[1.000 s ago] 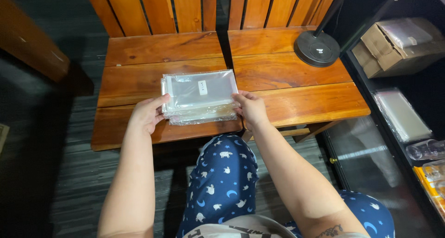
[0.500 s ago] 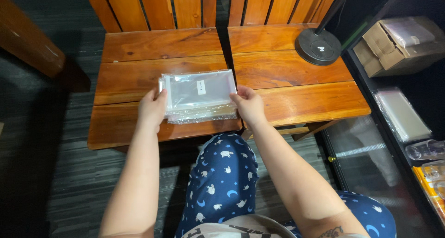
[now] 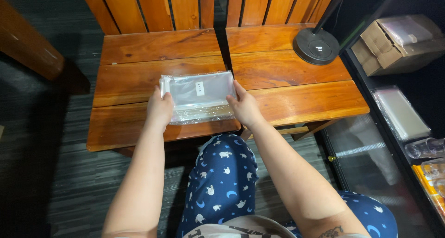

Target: The person takes stacks of plastic bags from a shelf and places them on a wooden bench. They repeat this process multiple times, moving the bags from the shelf to the bench.

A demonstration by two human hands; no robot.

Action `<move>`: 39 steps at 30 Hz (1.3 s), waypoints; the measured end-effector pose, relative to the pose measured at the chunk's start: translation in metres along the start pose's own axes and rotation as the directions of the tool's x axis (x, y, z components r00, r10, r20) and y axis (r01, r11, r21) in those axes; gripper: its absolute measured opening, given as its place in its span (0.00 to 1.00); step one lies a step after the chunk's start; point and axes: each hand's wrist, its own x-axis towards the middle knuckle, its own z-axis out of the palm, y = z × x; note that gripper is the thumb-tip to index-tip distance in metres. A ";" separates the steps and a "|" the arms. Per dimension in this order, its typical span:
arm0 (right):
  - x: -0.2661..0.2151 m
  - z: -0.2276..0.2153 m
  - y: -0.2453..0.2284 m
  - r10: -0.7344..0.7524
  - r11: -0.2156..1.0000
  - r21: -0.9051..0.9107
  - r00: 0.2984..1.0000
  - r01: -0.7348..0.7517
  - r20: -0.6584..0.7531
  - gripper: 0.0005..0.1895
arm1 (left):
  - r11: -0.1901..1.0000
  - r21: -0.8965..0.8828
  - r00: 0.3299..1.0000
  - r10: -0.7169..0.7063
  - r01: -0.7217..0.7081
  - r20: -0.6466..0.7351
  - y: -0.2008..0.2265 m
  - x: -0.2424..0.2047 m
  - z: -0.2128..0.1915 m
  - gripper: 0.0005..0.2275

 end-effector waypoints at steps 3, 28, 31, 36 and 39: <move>0.022 0.003 0.026 0.048 0.976 -0.214 0.999 -0.045 0.012 0.34 | 0.999 0.029 0.999 -0.037 0.036 0.018 0.023 -0.022 -0.004 0.26; 0.014 -0.040 0.092 -0.036 0.952 0.271 0.932 0.142 -0.360 0.18 | 0.863 0.281 0.719 0.506 -0.420 -0.476 -0.019 -0.022 0.051 0.17; -0.001 -0.076 0.095 0.056 0.896 0.412 0.876 0.167 -0.479 0.14 | 0.702 0.098 0.621 0.679 -0.705 -0.391 -0.004 -0.029 0.088 0.12; -0.024 -0.140 0.122 0.198 0.864 0.477 0.761 0.161 -0.617 0.09 | 0.747 -0.175 0.743 0.662 -0.641 0.104 0.027 -0.036 0.183 0.05; -0.047 -0.173 0.122 0.267 0.809 0.548 0.697 0.213 -0.665 0.08 | 0.828 -0.187 0.765 0.559 -0.528 0.319 0.048 -0.042 0.233 0.05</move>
